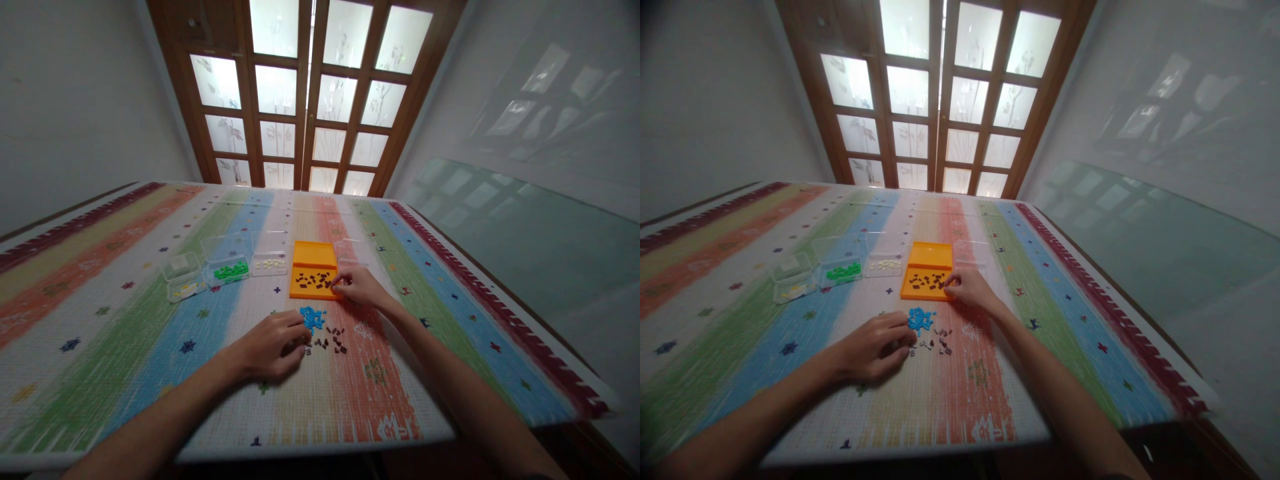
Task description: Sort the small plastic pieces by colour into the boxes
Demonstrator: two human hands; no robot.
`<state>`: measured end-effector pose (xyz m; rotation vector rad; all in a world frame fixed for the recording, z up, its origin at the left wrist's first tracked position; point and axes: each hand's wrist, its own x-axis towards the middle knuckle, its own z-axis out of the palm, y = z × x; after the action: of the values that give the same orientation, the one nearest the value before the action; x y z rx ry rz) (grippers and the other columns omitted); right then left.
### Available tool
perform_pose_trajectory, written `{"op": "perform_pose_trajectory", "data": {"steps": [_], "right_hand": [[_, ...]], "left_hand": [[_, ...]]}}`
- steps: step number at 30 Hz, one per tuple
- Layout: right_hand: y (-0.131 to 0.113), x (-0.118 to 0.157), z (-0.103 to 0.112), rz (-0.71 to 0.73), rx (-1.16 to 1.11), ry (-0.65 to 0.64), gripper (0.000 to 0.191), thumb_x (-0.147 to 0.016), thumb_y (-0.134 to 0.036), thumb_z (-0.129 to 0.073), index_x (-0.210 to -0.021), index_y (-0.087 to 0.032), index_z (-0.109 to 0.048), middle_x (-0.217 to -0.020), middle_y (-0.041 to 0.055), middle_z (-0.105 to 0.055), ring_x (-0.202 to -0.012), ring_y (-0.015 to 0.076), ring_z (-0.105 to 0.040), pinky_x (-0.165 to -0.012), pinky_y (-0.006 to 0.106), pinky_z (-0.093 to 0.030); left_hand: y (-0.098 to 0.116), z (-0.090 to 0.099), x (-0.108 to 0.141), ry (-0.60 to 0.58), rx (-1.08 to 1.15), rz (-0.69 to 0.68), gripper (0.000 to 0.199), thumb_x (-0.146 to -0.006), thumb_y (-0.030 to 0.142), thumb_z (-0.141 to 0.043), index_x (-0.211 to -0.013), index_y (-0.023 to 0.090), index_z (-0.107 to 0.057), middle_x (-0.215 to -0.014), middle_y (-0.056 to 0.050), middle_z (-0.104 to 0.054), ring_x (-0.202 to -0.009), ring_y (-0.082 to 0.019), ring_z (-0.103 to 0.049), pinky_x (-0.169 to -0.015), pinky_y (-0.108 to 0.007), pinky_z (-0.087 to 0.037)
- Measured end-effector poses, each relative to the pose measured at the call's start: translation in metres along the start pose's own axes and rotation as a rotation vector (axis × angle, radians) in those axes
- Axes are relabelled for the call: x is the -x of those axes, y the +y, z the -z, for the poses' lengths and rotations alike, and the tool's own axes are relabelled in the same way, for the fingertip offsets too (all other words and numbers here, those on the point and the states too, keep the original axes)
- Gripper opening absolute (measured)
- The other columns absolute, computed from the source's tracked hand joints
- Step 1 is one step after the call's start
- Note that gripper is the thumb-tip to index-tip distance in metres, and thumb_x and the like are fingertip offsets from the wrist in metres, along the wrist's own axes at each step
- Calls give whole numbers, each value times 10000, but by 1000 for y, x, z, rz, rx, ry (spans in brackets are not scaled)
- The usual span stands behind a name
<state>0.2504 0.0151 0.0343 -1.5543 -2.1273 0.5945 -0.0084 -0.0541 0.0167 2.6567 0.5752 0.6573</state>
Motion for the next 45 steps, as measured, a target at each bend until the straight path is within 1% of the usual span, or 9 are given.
{"op": "perform_pose_trajectory", "data": {"steps": [5,9,13,15,17,23,30,37,45], "right_hand": [[1,0,0,21,-21,-28,188,-728,-68,-641,-803,-154,-790,-686,23,-673,-596,106,-519,-604,243,-372],[1,12,5,64,-51,-33,173,-779,-138,-631,-860,-156,-782,-575,-25,-579,-534,89,-448,-548,225,-324],[-9,29,10,188,-174,-294,179,-818,-305,-675,-877,-170,-777,-574,-33,-581,-524,90,-462,-517,213,-328],[-15,36,9,232,-218,-458,177,-834,-283,-649,-901,-182,-779,-661,-8,-670,-574,105,-543,-556,217,-390],[-19,39,5,256,-199,-533,178,-823,-224,-636,-919,-190,-781,-741,9,-723,-629,122,-603,-601,226,-432],[-19,39,-5,262,-80,-521,247,-780,-114,-619,-949,-187,-783,-748,8,-741,-630,129,-635,-603,220,-451],[-18,40,2,269,-90,-527,188,-810,-166,-648,-949,-168,-775,-847,45,-769,-721,158,-674,-690,255,-492],[-4,38,6,241,-126,-553,255,-807,-117,-567,-948,-158,-776,-859,59,-773,-735,156,-688,-680,239,-498],[1,37,11,207,-158,-559,164,-825,-192,-618,-903,-150,-755,-820,52,-765,-724,157,-680,-677,247,-496]], "left_hand": [[0,0,0,-18,5,-1,93,-819,164,-513,-868,177,-592,-807,-42,-568,-720,-168,-517,-643,-307,-437],[0,-1,1,6,11,-4,109,-817,137,-501,-855,184,-591,-790,-35,-565,-702,-160,-513,-624,-293,-429],[-1,-1,0,11,34,4,120,-825,127,-512,-864,183,-611,-814,-38,-588,-718,-155,-536,-637,-286,-439],[-1,-1,0,10,44,11,120,-836,128,-513,-858,180,-619,-818,-43,-598,-726,-155,-546,-647,-286,-445],[-2,-1,0,10,53,21,120,-848,131,-512,-855,178,-622,-820,-46,-605,-731,-155,-554,-655,-287,-449],[-2,0,1,2,75,38,134,-851,142,-512,-902,178,-631,-849,-53,-616,-769,-168,-571,-687,-304,-464],[-3,1,2,-5,40,20,144,-850,135,-513,-890,187,-641,-813,-38,-597,-696,-146,-533,-638,-288,-434],[-2,1,1,-17,9,17,155,-863,141,-509,-899,168,-657,-784,-35,-582,-691,-147,-519,-637,-290,-415],[-1,1,2,-40,2,38,155,-880,151,-500,-885,170,-654,-784,-37,-580,-699,-149,-519,-644,-293,-403]]}}
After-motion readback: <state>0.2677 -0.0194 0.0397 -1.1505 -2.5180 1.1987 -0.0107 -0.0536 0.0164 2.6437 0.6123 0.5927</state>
